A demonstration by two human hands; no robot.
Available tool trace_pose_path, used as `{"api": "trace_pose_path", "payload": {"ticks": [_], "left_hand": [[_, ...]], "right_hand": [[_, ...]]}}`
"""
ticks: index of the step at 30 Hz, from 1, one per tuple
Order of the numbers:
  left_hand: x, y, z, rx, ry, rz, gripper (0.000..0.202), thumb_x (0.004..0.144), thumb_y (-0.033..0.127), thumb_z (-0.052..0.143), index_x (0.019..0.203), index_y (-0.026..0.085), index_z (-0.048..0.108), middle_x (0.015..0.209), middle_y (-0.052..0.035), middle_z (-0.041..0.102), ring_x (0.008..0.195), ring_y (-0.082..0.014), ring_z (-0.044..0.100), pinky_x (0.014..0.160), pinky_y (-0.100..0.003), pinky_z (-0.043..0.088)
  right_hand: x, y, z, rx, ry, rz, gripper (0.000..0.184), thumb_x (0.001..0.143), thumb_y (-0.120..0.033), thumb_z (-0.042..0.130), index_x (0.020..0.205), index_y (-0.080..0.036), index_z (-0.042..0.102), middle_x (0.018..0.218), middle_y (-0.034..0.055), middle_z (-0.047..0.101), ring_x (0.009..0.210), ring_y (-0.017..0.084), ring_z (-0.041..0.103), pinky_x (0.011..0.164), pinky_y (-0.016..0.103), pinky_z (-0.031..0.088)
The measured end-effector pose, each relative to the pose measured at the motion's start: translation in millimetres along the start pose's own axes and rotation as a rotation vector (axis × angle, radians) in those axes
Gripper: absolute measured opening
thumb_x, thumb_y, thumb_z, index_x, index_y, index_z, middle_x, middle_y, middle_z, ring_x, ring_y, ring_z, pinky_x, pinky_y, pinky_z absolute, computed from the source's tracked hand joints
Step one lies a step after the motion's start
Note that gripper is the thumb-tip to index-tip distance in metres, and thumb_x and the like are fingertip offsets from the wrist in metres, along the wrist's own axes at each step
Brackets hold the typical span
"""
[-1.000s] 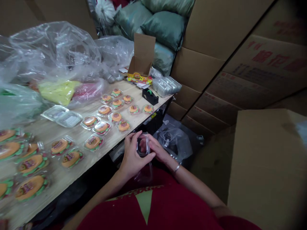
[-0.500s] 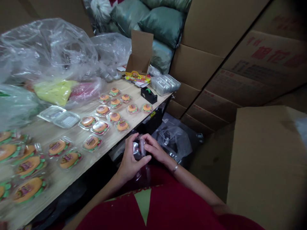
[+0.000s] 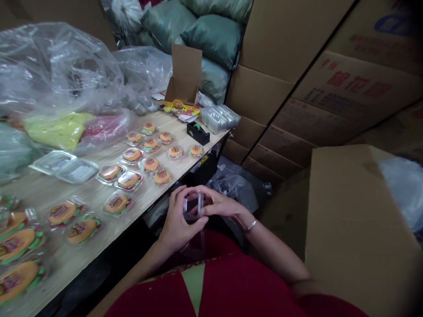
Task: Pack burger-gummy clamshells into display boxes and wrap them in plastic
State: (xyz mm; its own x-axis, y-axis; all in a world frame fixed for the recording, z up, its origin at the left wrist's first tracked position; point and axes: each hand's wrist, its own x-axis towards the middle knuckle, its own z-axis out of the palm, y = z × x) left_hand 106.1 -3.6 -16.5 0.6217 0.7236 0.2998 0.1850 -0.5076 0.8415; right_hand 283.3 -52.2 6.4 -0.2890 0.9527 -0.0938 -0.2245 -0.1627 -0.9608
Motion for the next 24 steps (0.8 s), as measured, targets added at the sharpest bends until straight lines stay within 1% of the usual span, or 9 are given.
{"api": "trace_pose_path", "payload": {"ticks": [3, 8, 12, 16, 18, 20, 22, 23, 24], "left_hand": [[1.0, 1.9, -4.4, -0.005, 0.011, 0.020, 0.065, 0.069, 0.032, 0.072, 0.127, 0.024, 0.042, 0.137, -0.0143, 0.039, 0.129, -0.0324, 0.043, 0.104, -0.054, 0.043], [2.7, 4.8, -16.2, -0.093, 0.025, 0.028, 0.064, 0.071, 0.034, 0.069, 0.126, 0.022, 0.040, 0.132, -0.0142, 0.045, 0.125, -0.0325, 0.047, 0.105, -0.053, 0.042], [-1.3, -1.4, -15.1, -0.092, 0.083, -0.058, 0.064, 0.071, 0.038, 0.071, 0.125, 0.021, 0.041, 0.133, -0.0149, 0.045, 0.125, -0.0328, 0.048, 0.106, -0.055, 0.039], [-9.5, -6.9, -10.1, -0.149, 0.180, -0.187, 0.089, 0.066, 0.043, 0.077, 0.140, 0.020, 0.032, 0.143, -0.0173, 0.037, 0.131, -0.0348, 0.041, 0.103, -0.053, 0.043], [-13.5, -8.7, -9.1, -0.233, 0.197, -0.269, 0.103, 0.062, 0.045, 0.080, 0.145, 0.021, 0.025, 0.148, -0.0181, 0.031, 0.133, -0.0364, 0.039, 0.097, -0.050, 0.047], [-16.4, -10.9, -9.0, -0.339, 0.154, -0.371, 0.107, 0.058, 0.046, 0.082, 0.146, 0.021, 0.025, 0.144, -0.0186, 0.035, 0.125, -0.0358, 0.046, 0.086, -0.045, 0.053], [-17.6, -13.8, -9.3, -0.442, 0.076, -0.476, 0.107, 0.054, 0.046, 0.085, 0.143, 0.019, 0.031, 0.131, -0.0170, 0.044, 0.105, -0.0299, 0.058, 0.073, -0.039, 0.054], [-17.7, -15.2, -9.6, -0.485, 0.043, -0.516, 0.107, 0.051, 0.045, 0.086, 0.141, 0.019, 0.034, 0.123, -0.0144, 0.047, 0.092, -0.0249, 0.060, 0.069, -0.036, 0.053], [-17.4, -16.4, -10.1, -0.522, 0.018, -0.546, 0.108, 0.049, 0.043, 0.087, 0.140, 0.019, 0.035, 0.114, -0.0107, 0.049, 0.081, -0.0196, 0.060, 0.065, -0.033, 0.051]], "right_hand": [[1.4, 2.0, 0.3, -0.017, -0.015, -0.004, 0.064, 0.067, -0.018, 0.073, 0.126, -0.023, 0.050, 0.127, 0.0078, 0.052, 0.098, 0.017, 0.063, 0.082, 0.032, 0.054], [7.7, 19.8, -1.5, 0.041, 0.206, -0.039, 0.059, 0.059, -0.008, 0.063, 0.115, -0.021, 0.054, 0.110, 0.0027, 0.060, 0.091, 0.016, 0.064, 0.072, 0.025, 0.052], [9.1, 37.0, 5.9, 0.129, 0.229, 0.020, 0.070, 0.059, -0.010, 0.060, 0.126, -0.026, 0.047, 0.108, 0.0021, 0.061, 0.087, 0.015, 0.064, 0.069, 0.025, 0.051], [11.2, 44.2, 22.8, -0.028, 0.338, 0.032, 0.076, 0.063, -0.011, 0.064, 0.134, -0.028, 0.041, 0.102, 0.0017, 0.063, 0.067, 0.009, 0.057, 0.059, 0.021, 0.047], [7.9, 37.6, 23.3, -0.152, 0.418, -0.006, 0.077, 0.063, -0.012, 0.066, 0.134, -0.027, 0.042, 0.104, 0.0027, 0.063, 0.060, 0.006, 0.052, 0.055, 0.020, 0.043], [-5.5, 19.7, 12.2, -0.257, 0.524, -0.070, 0.077, 0.064, -0.013, 0.068, 0.135, -0.027, 0.041, 0.105, 0.0038, 0.064, 0.057, 0.005, 0.049, 0.052, 0.020, 0.041], [-34.0, -10.3, -9.9, -0.325, 0.679, -0.140, 0.076, 0.066, -0.017, 0.070, 0.136, -0.028, 0.041, 0.106, 0.0049, 0.065, 0.058, 0.007, 0.051, 0.052, 0.021, 0.042], [-54.2, -28.9, -23.2, -0.356, 0.783, -0.182, 0.077, 0.066, -0.018, 0.073, 0.135, -0.028, 0.042, 0.105, 0.0057, 0.066, 0.060, 0.008, 0.053, 0.052, 0.022, 0.043], [-77.7, -49.1, -36.3, -0.392, 0.927, -0.236, 0.076, 0.066, -0.019, 0.075, 0.134, -0.029, 0.043, 0.106, 0.0074, 0.067, 0.062, 0.009, 0.056, 0.052, 0.022, 0.043]]}}
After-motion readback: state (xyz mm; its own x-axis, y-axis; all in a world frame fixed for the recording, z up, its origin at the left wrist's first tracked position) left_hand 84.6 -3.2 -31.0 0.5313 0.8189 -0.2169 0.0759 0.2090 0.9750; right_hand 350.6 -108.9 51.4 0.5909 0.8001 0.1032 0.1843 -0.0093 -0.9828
